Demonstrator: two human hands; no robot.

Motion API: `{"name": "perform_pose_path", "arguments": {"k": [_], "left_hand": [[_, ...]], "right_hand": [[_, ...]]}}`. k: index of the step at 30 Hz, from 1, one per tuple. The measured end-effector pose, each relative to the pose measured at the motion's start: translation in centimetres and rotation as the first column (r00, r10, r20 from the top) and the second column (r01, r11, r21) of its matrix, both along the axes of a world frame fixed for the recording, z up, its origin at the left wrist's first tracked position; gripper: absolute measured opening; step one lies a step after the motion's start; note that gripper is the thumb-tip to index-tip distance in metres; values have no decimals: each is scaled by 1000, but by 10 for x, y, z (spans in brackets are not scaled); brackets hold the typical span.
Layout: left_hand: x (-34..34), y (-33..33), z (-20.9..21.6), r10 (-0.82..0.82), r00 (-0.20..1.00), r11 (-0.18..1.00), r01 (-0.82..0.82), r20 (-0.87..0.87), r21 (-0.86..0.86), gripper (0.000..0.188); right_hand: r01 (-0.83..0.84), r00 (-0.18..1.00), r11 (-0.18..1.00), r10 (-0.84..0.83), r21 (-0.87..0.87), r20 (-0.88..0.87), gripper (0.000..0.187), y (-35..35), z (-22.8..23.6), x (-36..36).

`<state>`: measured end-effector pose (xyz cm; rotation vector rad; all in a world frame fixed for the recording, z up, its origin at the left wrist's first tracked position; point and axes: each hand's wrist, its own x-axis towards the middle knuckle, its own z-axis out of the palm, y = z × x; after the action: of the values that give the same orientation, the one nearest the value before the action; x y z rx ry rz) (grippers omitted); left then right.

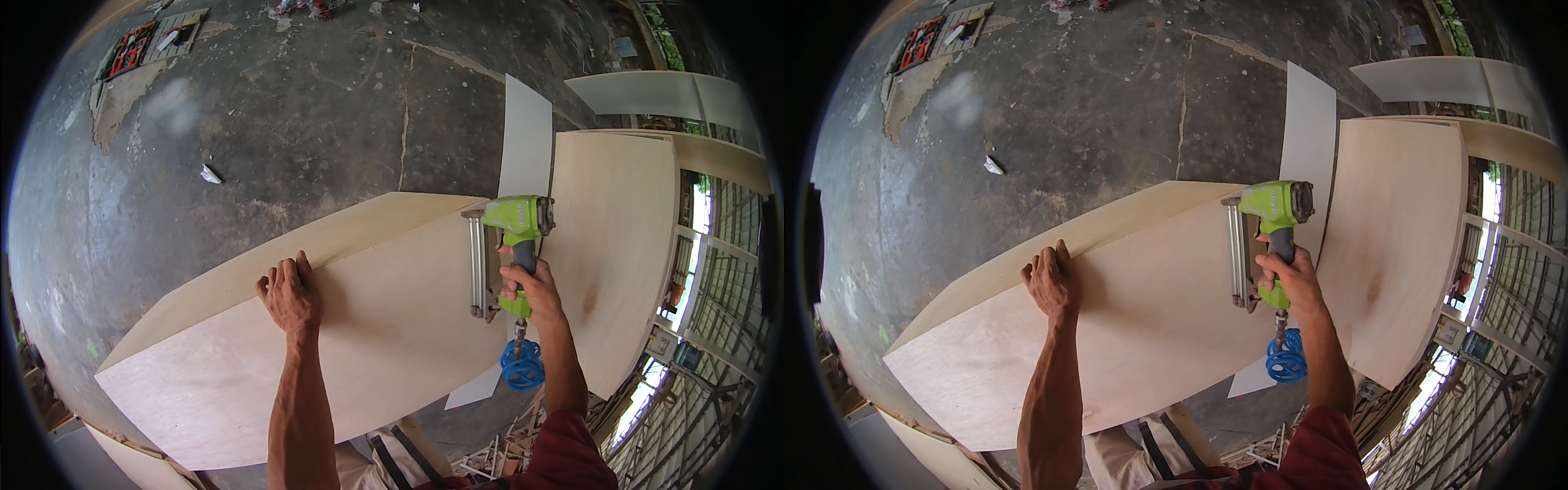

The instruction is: The person attaches plywood sheets together using a nail gun and then reloads the tool with a strip of nails.

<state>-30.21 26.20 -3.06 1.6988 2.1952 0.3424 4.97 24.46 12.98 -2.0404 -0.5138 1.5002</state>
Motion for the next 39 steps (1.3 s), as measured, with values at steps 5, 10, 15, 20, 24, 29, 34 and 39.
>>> {"name": "perform_pose_path", "arguments": {"k": [5,10,15,20,24,29,34,39], "left_hand": [[-1,-2,-4,-10,1000,999,10,-5,32,35],[0,1,2,-5,1000,1000,5,14,5,35],[1,0,4,-8,1000,1000,9,29,-16,36],[0,0,0,0,1000,1000,-1,26,11,36],[-1,0,-1,1,1000,1000,-1,31,10,35],[1,0,4,-1,999,1000,1,38,13,34],[1,0,3,-8,1000,997,6,27,76,35],[3,1,4,-5,999,997,2,33,76,35]], "right_hand": [[-12,1000,1000,12,6,17,40,-1,-2,-1],[-23,1000,999,22,42,21,41,-2,0,-7],[-27,999,1000,27,13,-19,41,-10,2,-28],[-71,996,997,71,13,-46,39,-12,0,-49],[-94,995,995,95,16,-32,39,-11,-4,-51],[-97,995,995,98,9,-35,40,-11,-2,-51],[-105,994,994,106,15,-13,40,-12,-3,-52],[-84,995,996,85,5,-43,38,-17,-3,-60]]}}
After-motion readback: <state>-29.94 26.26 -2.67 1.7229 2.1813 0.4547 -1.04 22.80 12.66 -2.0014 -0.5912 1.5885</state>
